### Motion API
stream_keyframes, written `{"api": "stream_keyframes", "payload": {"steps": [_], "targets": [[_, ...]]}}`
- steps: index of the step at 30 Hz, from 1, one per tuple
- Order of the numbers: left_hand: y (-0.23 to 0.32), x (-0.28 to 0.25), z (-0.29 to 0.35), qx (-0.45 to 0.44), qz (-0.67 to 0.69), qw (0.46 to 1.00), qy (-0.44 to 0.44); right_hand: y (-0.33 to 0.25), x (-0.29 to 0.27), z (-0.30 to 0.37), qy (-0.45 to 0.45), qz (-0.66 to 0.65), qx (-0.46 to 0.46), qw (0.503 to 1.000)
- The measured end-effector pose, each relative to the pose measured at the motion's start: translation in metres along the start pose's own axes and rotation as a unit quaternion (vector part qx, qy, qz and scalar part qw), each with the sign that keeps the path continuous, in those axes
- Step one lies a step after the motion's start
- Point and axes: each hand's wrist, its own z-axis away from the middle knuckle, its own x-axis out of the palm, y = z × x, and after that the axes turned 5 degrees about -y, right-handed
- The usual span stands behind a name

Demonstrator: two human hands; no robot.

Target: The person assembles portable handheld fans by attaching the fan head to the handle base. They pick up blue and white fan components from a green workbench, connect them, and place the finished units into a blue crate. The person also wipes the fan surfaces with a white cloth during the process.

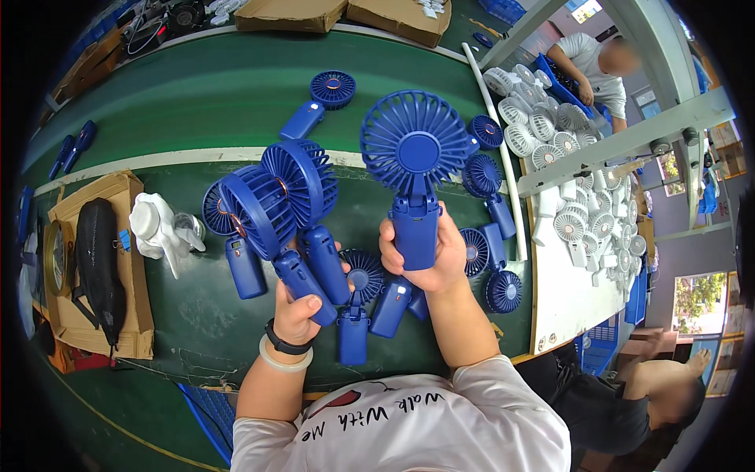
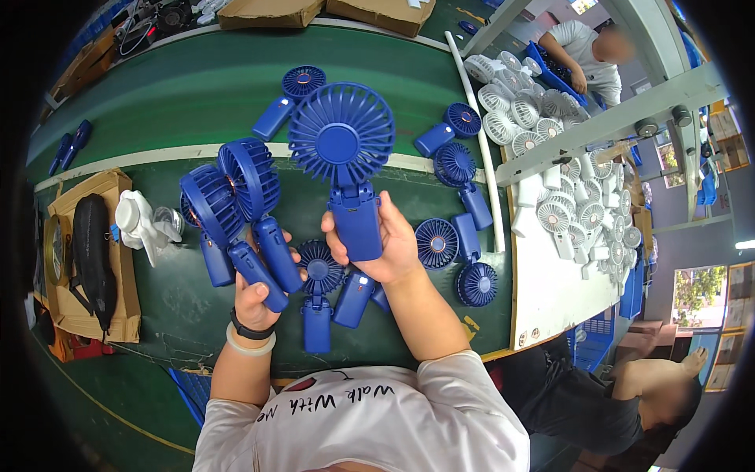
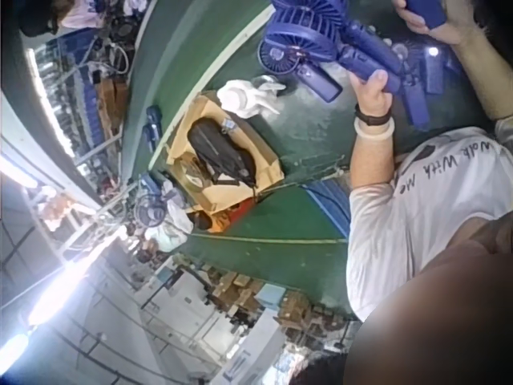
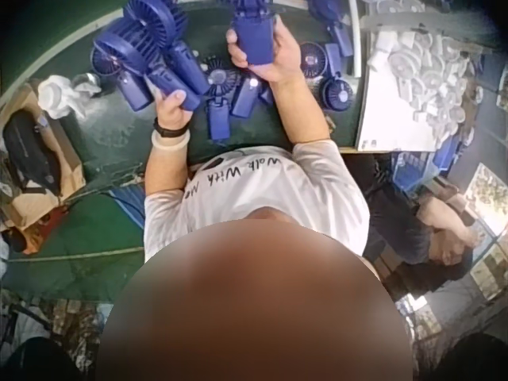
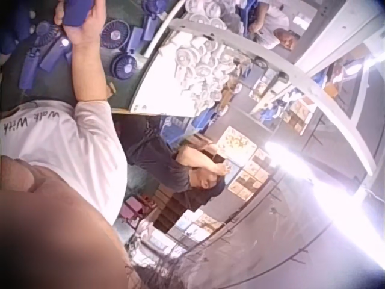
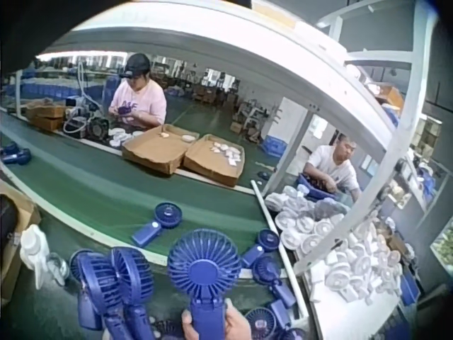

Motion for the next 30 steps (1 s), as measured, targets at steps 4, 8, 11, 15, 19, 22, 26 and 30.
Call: {"api": "stream_keyframes", "payload": {"steps": [4, 8, 11, 15, 19, 22, 26, 30], "targets": [[-0.001, -0.002, 0.0, -0.007, 0.007, 1.0, -0.002, 0.007, 0.01, -0.002, 0.056, 0.054, -0.008, 0.997], [-0.001, -0.003, -0.002, -0.02, 0.043, 0.999, -0.006, 0.01, 0.013, 0.003, 0.142, 0.265, 0.01, 0.954], [0.0, -0.004, -0.001, -0.016, 0.048, 0.999, -0.016, 0.012, 0.014, 0.003, 0.175, 0.357, -0.007, 0.917], [-0.002, -0.004, -0.002, -0.019, 0.048, 0.998, -0.018, 0.009, 0.014, 0.003, 0.175, 0.373, -0.009, 0.911], [-0.004, -0.002, -0.003, -0.028, 0.024, 0.999, -0.026, 0.011, 0.01, 0.0, 0.174, 0.384, -0.034, 0.906], [-0.004, 0.001, -0.003, -0.03, -0.021, 0.999, -0.018, 0.01, 0.01, 0.001, 0.175, 0.391, -0.023, 0.903], [-0.004, 0.0, -0.002, -0.029, -0.009, 0.999, -0.019, 0.015, 0.005, 0.001, 0.189, 0.415, -0.035, 0.889], [-0.003, 0.0, -0.002, -0.039, -0.045, 0.998, -0.021, 0.015, 0.006, 0.002, 0.189, 0.419, -0.03, 0.888]]}}
